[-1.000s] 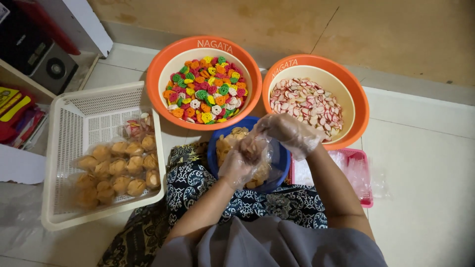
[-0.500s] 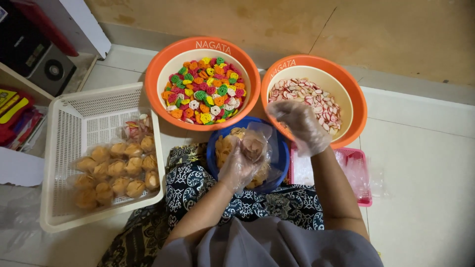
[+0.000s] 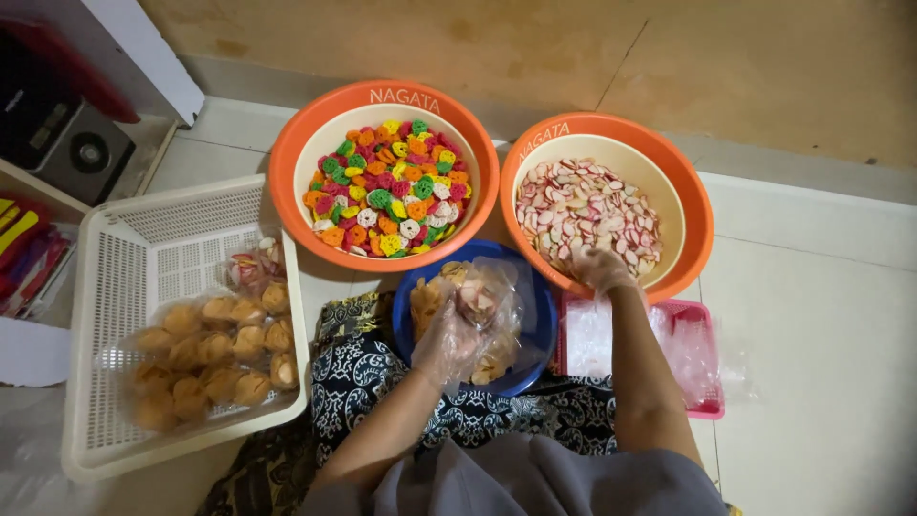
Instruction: A person wearing plastic gloves is manually mixing and packing different varieties of snacks from large bowls into a smaller bowl on the floor.
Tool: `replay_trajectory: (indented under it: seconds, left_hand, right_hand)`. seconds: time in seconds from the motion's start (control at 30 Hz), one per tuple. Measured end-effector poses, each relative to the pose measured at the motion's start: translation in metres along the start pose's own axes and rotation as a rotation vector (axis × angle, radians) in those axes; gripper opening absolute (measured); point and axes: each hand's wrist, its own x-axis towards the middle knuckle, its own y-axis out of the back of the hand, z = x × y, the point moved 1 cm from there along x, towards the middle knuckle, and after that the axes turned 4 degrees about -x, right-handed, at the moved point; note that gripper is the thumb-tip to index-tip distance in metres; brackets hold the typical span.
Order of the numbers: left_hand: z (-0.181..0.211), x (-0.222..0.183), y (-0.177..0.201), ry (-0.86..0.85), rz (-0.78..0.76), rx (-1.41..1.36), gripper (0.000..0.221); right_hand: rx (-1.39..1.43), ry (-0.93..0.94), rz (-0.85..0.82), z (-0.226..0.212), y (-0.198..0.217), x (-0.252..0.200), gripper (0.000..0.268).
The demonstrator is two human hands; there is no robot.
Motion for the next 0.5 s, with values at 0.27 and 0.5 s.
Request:
replay_trajectory:
  seconds: [0.27,0.5]
  left_hand:
    - [0.002,0.027,0.009,0.003,0.01,0.0,0.024]
    - [0.003,0.003,-0.019,-0.017,0.047,0.052,0.019]
  right_hand:
    - [-0.072,0.274,-0.221,0.02,-0.084,0.063,0.043]
    - [-0.038,-0.188,-0.24,-0.01,-0.048,0.026,0.029]
